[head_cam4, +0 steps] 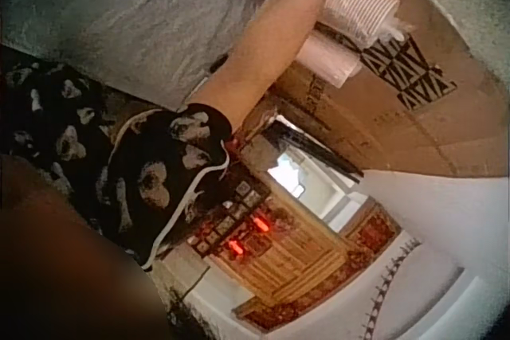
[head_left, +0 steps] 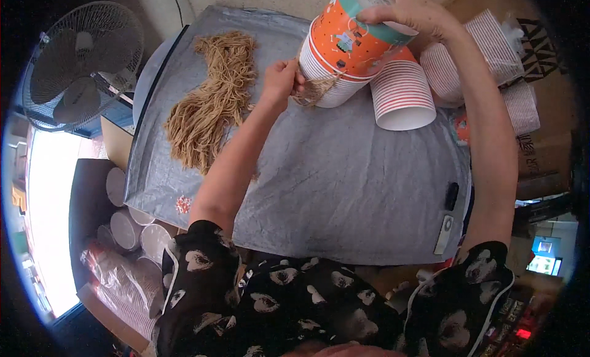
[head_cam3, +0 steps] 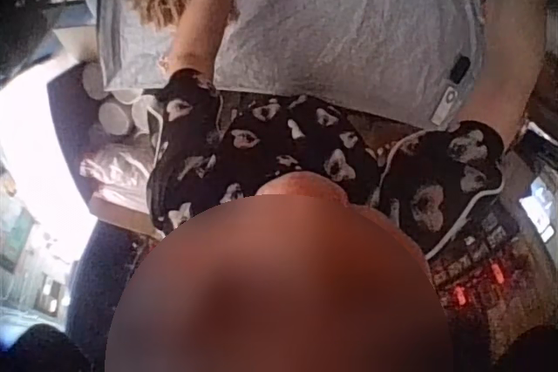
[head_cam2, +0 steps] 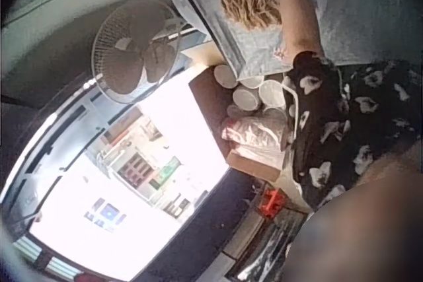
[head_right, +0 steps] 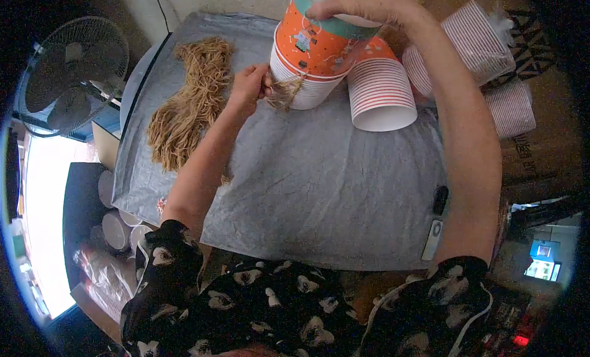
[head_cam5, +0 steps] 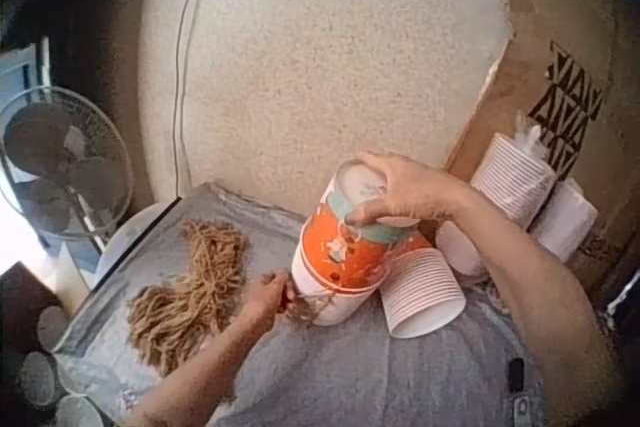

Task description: Attaching twine handles to paper buckets by threading the rope through pre-cut holes and tying knots to secure them.

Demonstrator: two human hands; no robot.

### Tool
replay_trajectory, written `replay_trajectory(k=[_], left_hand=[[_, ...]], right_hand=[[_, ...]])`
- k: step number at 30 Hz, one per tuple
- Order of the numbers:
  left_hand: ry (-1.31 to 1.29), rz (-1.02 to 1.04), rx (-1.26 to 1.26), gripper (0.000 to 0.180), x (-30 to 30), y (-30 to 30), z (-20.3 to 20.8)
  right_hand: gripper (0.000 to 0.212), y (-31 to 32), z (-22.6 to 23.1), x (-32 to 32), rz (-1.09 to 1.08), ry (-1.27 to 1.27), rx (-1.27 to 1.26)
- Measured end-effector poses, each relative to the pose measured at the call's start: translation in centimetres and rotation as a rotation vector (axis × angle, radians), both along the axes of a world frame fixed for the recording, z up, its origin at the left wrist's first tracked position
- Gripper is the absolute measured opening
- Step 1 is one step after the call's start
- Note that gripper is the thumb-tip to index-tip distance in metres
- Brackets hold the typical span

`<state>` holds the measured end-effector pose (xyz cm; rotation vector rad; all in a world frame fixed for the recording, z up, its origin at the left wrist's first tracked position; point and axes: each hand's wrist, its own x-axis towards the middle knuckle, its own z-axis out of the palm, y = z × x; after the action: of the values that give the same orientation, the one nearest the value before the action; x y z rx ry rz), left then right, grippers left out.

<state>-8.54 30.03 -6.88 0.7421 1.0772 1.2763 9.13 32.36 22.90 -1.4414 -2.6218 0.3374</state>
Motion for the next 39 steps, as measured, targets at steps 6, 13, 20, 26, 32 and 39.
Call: replay_trajectory(k=[6,13,20,26,32,39], left_hand=[[-0.018,0.032,0.007,0.024,0.1,0.2,-0.6],[-0.075,0.044,-0.044,0.021,0.5,0.7,-0.6],[-0.031,0.255,0.143,0.021,-0.6,-2.8,-2.5],[0.268,-0.151,0.337,0.013,5.7,-9.2,-0.7],[0.555,-0.072,0.730,0.013,14.0,-8.5,1.6],[0.656,0.116,0.790,0.015,18.1,-5.5,0.9]], right_hand=[[0.095,-0.2,-0.8,-0.5,-0.024,0.103,-0.141],[0.094,0.9,-4.1,1.6,0.008,0.249,0.085],[0.087,-1.3,-6.8,4.6,-0.050,0.857,0.141],[0.017,-6.3,-18.9,20.9,-0.618,0.958,0.609],[0.020,-8.6,-28.5,25.5,-0.753,0.816,0.495],[0.016,-7.2,-31.4,25.9,-0.725,0.943,0.486]])
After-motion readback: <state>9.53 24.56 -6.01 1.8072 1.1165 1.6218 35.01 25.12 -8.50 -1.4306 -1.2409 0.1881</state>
